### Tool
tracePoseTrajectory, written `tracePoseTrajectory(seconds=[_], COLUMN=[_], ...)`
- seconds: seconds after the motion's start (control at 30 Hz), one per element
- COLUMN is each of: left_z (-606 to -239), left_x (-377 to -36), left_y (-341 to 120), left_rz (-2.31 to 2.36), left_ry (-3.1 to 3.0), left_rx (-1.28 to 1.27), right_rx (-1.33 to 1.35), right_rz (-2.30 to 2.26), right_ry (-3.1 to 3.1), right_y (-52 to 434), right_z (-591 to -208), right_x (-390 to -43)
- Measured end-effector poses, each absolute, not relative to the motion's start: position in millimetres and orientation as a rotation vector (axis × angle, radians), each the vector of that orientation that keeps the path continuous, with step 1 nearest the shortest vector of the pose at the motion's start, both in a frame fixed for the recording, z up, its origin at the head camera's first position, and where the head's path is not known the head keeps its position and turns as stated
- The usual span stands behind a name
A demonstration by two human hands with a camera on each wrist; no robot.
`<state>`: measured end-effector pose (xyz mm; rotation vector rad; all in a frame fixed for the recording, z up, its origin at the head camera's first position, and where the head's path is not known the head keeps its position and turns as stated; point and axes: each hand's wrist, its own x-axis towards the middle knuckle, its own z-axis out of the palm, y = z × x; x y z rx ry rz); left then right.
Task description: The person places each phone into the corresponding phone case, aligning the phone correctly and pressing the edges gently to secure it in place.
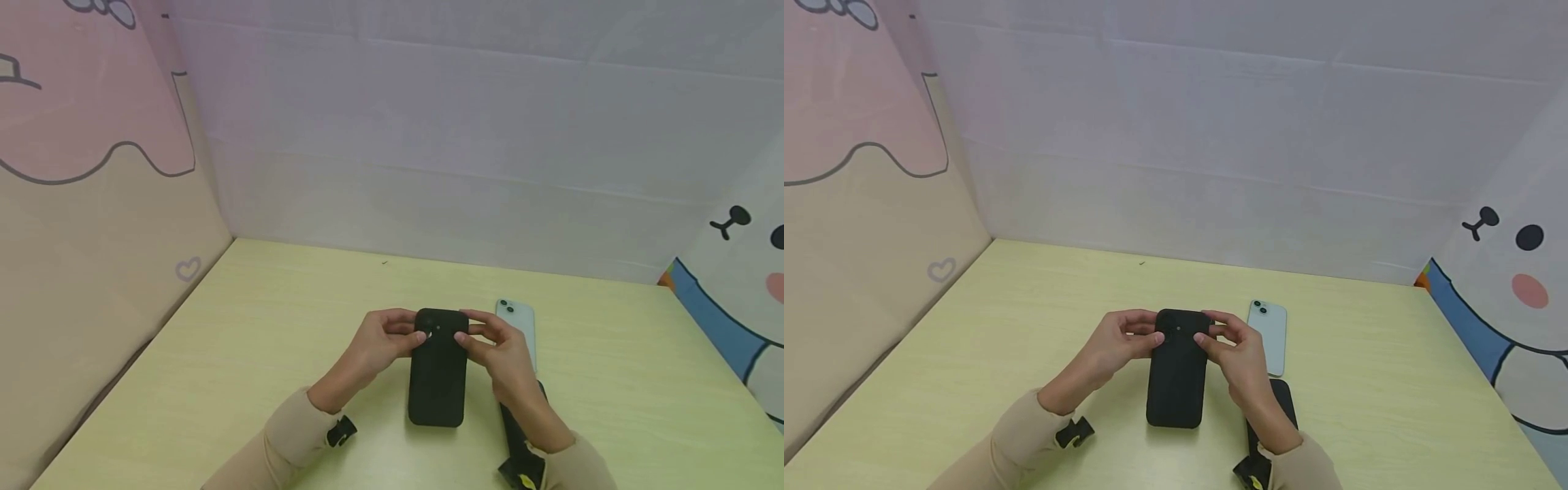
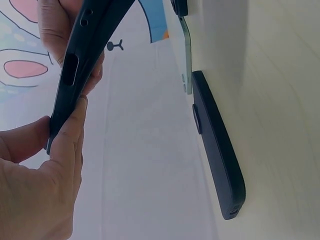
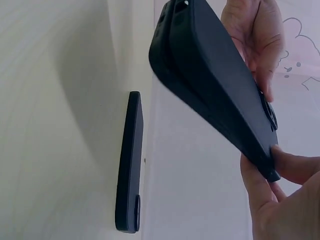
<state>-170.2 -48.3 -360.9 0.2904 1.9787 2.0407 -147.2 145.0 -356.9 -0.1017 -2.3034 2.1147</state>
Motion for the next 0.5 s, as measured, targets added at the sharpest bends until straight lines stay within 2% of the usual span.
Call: tracePoseTrajectory(seconds=[0.5], left_z=[-359.7], left_x=[-174.2], left_y=[-51.8], left_rz=[2.059], left_ry=[1.991], left_rx=[0.214], right_rx=[0.124], right_rz=[2.273], right_ry=[-2.47], right_y=[149.5], right_z=[-352.2], right_x=[-146.6])
